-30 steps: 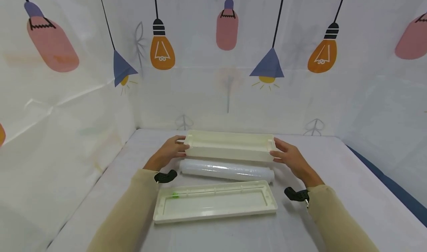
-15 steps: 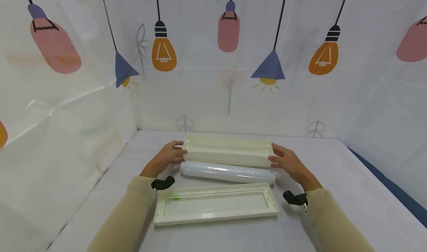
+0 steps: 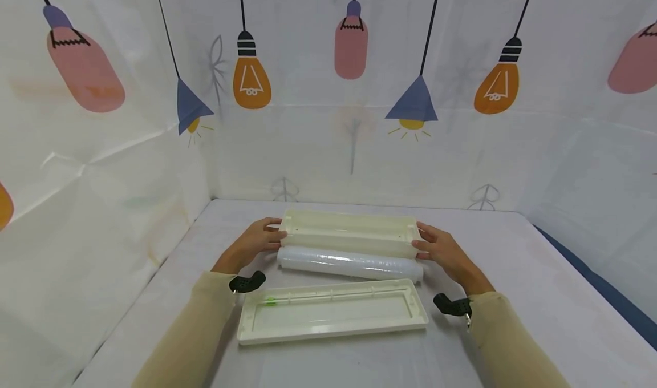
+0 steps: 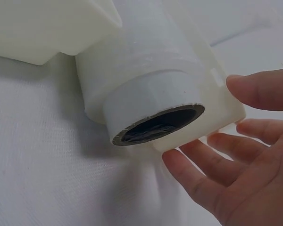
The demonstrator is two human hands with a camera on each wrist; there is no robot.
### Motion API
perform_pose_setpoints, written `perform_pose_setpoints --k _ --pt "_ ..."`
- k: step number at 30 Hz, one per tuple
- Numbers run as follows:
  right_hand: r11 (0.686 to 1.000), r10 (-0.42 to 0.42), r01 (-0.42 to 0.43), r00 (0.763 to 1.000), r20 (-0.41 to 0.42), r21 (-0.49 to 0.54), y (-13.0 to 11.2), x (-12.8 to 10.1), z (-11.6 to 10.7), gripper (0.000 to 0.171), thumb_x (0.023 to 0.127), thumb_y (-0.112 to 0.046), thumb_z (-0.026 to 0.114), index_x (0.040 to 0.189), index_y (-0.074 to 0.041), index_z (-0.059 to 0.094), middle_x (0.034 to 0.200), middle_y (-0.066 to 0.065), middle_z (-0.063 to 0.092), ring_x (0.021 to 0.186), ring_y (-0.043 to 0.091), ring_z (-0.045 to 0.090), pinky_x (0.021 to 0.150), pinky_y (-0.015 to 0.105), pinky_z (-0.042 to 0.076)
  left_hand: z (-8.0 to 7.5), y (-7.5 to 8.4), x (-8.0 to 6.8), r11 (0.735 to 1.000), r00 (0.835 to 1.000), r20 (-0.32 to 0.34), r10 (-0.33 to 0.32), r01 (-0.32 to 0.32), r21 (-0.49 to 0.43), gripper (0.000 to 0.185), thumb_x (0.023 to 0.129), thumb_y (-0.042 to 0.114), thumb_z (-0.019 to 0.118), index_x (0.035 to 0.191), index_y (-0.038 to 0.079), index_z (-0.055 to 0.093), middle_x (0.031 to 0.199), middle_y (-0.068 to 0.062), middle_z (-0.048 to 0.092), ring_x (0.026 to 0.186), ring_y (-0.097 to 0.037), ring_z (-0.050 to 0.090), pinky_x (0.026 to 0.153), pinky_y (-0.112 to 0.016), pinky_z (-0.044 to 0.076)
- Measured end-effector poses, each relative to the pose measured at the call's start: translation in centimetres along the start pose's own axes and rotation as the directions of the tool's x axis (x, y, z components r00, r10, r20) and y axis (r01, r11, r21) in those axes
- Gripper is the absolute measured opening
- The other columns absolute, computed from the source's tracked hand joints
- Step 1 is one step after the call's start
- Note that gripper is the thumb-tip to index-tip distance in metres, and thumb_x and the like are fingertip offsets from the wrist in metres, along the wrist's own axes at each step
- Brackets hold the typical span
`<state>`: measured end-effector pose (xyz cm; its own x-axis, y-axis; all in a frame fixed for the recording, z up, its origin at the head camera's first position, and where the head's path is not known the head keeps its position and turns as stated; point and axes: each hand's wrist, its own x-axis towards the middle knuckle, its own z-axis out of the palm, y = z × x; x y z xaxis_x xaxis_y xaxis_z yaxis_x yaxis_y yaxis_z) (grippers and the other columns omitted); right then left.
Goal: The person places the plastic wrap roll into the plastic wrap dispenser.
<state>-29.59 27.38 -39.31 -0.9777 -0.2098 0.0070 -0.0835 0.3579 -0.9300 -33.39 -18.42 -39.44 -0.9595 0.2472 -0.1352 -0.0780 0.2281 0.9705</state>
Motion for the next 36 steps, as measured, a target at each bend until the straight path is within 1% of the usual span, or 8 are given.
perform_pose_setpoints --k 7,12,18,21,25,30,33,36 --pt "1.000 -0.003 0.003 1.000 0.001 -0.001 0.0 0.0 0.1 0.074 0.101 -0.014 0.061 0.158 0.003 0.017 0.158 0.029 0.027 0.135 0.044 0.044 0.100 0.048 0.049 -0.3 -0.5 -0.2 1.000 1.000 -0.002 0.001 -0.001 -0.008 0.060 0.100 0.014 0.063 0.152 -0.001 0.035 0.145 -0.026 0.046 0.123 -0.036 0.057 0.104 -0.047 0.046" --pt "1.000 0.010 -0.010 1.000 -0.010 0.000 0.0 -0.2 0.1 0.071 0.102 -0.012 0.059 0.158 0.003 0.019 0.157 0.029 0.028 0.135 0.044 0.043 0.100 0.049 0.049 -0.2 -0.8 -0.1 1.000 1.000 0.019 0.007 -0.007 -0.018 0.060 0.101 0.014 0.062 0.152 -0.001 0.035 0.145 -0.026 0.045 0.124 -0.036 0.057 0.104 -0.046 0.046" --pt "1.000 -0.007 0.007 1.000 0.003 0.015 0.3 0.0 0.2 0.068 0.101 -0.011 0.059 0.156 0.005 0.022 0.156 0.028 0.030 0.134 0.044 0.044 0.098 0.049 0.050 -0.4 -0.8 -0.4 0.999 1.000 0.022 0.021 -0.022 0.042 0.061 0.102 0.017 0.062 0.152 -0.001 0.033 0.146 -0.026 0.043 0.125 -0.036 0.056 0.104 -0.045 0.046" --pt "1.000 -0.006 0.006 1.000 -0.008 0.015 0.3 0.0 0.3 0.067 0.101 -0.011 0.059 0.156 0.004 0.024 0.156 0.027 0.032 0.134 0.043 0.045 0.098 0.047 0.051 -0.5 -0.7 -0.5 0.997 0.999 0.025 0.031 -0.033 0.067 0.061 0.102 0.019 0.062 0.153 -0.001 0.033 0.145 -0.026 0.044 0.124 -0.037 0.056 0.104 -0.045 0.046" --pt "1.000 0.014 -0.013 1.000 -0.022 0.019 0.2 0.0 0.4 0.066 0.102 -0.011 0.058 0.156 0.004 0.024 0.157 0.027 0.032 0.134 0.043 0.045 0.098 0.047 0.051 -0.6 -0.5 -0.8 0.994 0.998 0.041 0.043 -0.047 0.103 0.063 0.103 0.020 0.060 0.154 -0.002 0.031 0.145 -0.028 0.044 0.124 -0.038 0.056 0.104 -0.046 0.046" --pt "0.999 0.050 -0.049 0.998 -0.037 0.023 0.1 -0.1 0.7 0.066 0.102 -0.015 0.058 0.157 0.003 0.025 0.156 0.028 0.031 0.133 0.043 0.046 0.098 0.046 0.051 -0.5 -0.3 -1.3 0.986 0.999 0.025 0.039 -0.042 0.162 0.062 0.103 0.023 0.058 0.154 0.000 0.033 0.146 -0.027 0.046 0.123 -0.038 0.057 0.104 -0.047 0.046" --pt "0.997 0.069 -0.068 0.996 -0.058 0.022 0.2 -0.4 0.7 0.066 0.102 -0.019 0.060 0.155 0.003 0.028 0.154 0.030 0.034 0.131 0.043 0.049 0.097 0.044 0.052 -0.5 -0.3 -1.7 0.986 0.999 0.024 0.041 -0.044 0.158 0.063 0.103 0.025 0.059 0.154 -0.001 0.033 0.148 -0.027 0.044 0.125 -0.039 0.055 0.104 -0.048 0.045" --pt "0.996 0.087 -0.086 0.993 -0.075 0.015 0.5 -0.9 0.5 0.066 0.101 -0.024 0.062 0.153 0.004 0.032 0.151 0.030 0.038 0.127 0.040 0.053 0.095 0.041 0.053 -0.5 -0.9 -2.2 0.991 0.999 0.018 0.041 -0.043 0.127 0.063 0.102 0.025 0.060 0.153 -0.001 0.035 0.149 -0.026 0.043 0.127 -0.038 0.053 0.105 -0.047 0.045"
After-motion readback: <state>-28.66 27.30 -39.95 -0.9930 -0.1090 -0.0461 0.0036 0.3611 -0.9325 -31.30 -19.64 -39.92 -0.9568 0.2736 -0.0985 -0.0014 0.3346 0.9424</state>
